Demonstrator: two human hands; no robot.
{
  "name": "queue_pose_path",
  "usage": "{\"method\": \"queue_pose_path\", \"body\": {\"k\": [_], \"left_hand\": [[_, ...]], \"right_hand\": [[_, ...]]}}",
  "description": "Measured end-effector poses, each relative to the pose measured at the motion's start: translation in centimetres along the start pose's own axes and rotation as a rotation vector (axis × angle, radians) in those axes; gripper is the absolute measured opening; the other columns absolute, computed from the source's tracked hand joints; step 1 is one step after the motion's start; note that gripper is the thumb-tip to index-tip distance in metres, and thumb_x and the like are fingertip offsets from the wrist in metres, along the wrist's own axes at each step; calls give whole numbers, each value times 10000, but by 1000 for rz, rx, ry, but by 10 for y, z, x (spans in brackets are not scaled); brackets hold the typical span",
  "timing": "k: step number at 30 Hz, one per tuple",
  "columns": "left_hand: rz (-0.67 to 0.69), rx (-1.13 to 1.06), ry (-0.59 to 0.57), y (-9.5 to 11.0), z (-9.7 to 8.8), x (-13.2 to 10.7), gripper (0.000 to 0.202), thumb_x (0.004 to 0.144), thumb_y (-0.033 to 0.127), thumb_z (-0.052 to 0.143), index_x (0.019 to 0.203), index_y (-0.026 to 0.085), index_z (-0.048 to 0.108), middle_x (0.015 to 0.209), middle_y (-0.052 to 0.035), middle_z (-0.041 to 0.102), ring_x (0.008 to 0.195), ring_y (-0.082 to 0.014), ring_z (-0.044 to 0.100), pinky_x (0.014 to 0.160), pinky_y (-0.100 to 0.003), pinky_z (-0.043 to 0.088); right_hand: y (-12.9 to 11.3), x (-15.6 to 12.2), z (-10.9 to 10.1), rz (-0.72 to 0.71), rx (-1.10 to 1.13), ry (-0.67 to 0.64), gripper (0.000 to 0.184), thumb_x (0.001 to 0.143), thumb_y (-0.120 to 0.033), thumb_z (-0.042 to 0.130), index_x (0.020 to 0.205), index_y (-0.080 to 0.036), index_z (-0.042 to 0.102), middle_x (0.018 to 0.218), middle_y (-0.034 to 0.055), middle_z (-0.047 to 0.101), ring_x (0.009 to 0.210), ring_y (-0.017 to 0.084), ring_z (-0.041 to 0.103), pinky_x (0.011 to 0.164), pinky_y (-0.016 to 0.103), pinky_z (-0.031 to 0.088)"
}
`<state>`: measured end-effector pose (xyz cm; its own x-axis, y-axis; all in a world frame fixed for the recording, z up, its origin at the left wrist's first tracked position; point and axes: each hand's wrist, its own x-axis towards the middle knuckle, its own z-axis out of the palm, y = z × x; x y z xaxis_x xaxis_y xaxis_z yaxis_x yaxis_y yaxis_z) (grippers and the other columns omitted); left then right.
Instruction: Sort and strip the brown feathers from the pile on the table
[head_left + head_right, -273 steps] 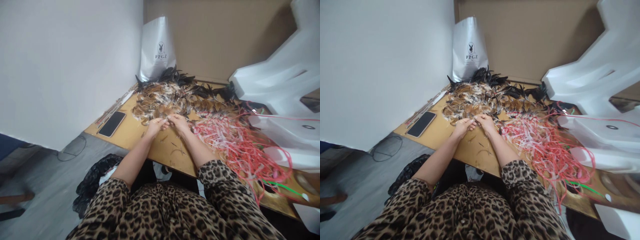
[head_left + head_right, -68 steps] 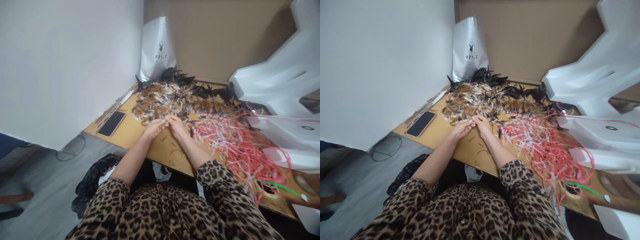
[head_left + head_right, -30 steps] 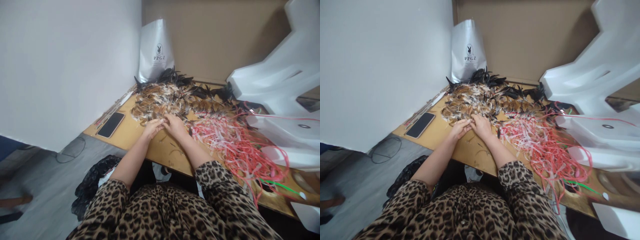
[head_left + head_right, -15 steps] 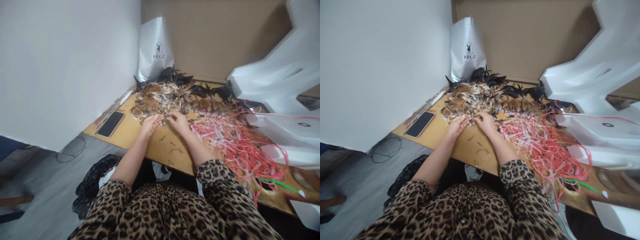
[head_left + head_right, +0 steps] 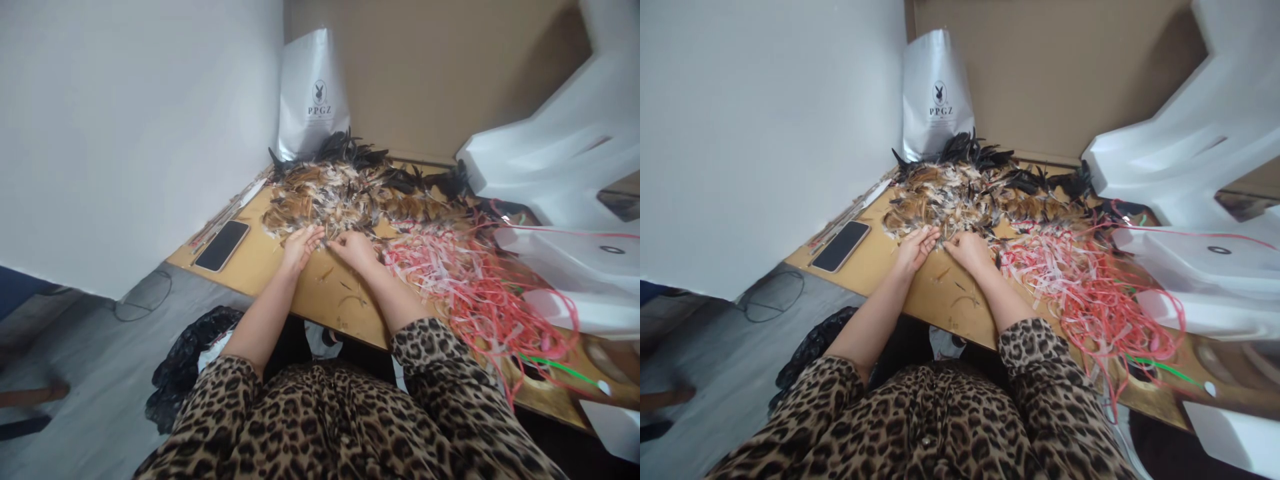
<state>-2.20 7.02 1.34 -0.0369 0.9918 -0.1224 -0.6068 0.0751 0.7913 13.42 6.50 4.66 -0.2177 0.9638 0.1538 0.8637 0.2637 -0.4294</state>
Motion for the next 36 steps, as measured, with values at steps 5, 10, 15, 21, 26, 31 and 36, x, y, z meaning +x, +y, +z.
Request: {"method": "queue_pose_path", "body": {"k": [5,10,15,21,26,31,36], "left_hand": [[19,-18,-38,-1,0,-1,132,760,217,617,833,110,639,868,-86,698,738,-111,656,636,-181,468],[-2,7,-50,-2,-1,0,151,751,238,629,838,115,640,893,-87,696,745,-105,654,642,-178,466],[-61,56,-56,-3,0,-1,171,753,244,627,861,112,638,941,-97,688,750,-101,651,635,-177,463],[-117,110,-104,-5,2,-4,177,741,235,640,849,95,649,926,-106,689,737,-98,649,626,-170,460],[-140,146,-145,-4,7,-9,182,728,226,653,842,85,651,859,-102,697,683,-99,648,595,-175,453],[-173,173,-156,-4,10,-12,161,734,222,647,822,87,657,754,-85,695,652,-101,645,576,-172,444],[-184,165,-142,-6,9,-10,125,737,207,643,779,90,651,681,-64,680,606,-84,630,556,-161,438]], "right_hand": [[-16,0,12,103,-154,-86,355,727,-495,521,785,-186,689,818,103,683,782,207,617,664,271,420],[2,10,20,113,93,-60,147,677,-288,572,649,-185,671,670,57,664,636,166,596,574,250,401],[23,16,12,255,838,-92,145,616,-299,633,606,-155,618,554,10,622,429,81,466,421,206,337],[21,13,-1,313,1429,-189,282,500,-312,754,659,-156,582,610,-9,616,442,51,449,409,179,310],[11,12,5,254,1442,-149,286,504,-332,761,659,-155,599,511,-48,534,451,49,418,429,178,281],[6,12,18,156,1276,4,256,549,-362,731,685,-165,640,589,-34,589,522,67,473,547,215,383],[3,12,20,114,1168,102,236,543,-353,729,653,-166,635,646,-18,610,602,90,517,652,246,419]]}}
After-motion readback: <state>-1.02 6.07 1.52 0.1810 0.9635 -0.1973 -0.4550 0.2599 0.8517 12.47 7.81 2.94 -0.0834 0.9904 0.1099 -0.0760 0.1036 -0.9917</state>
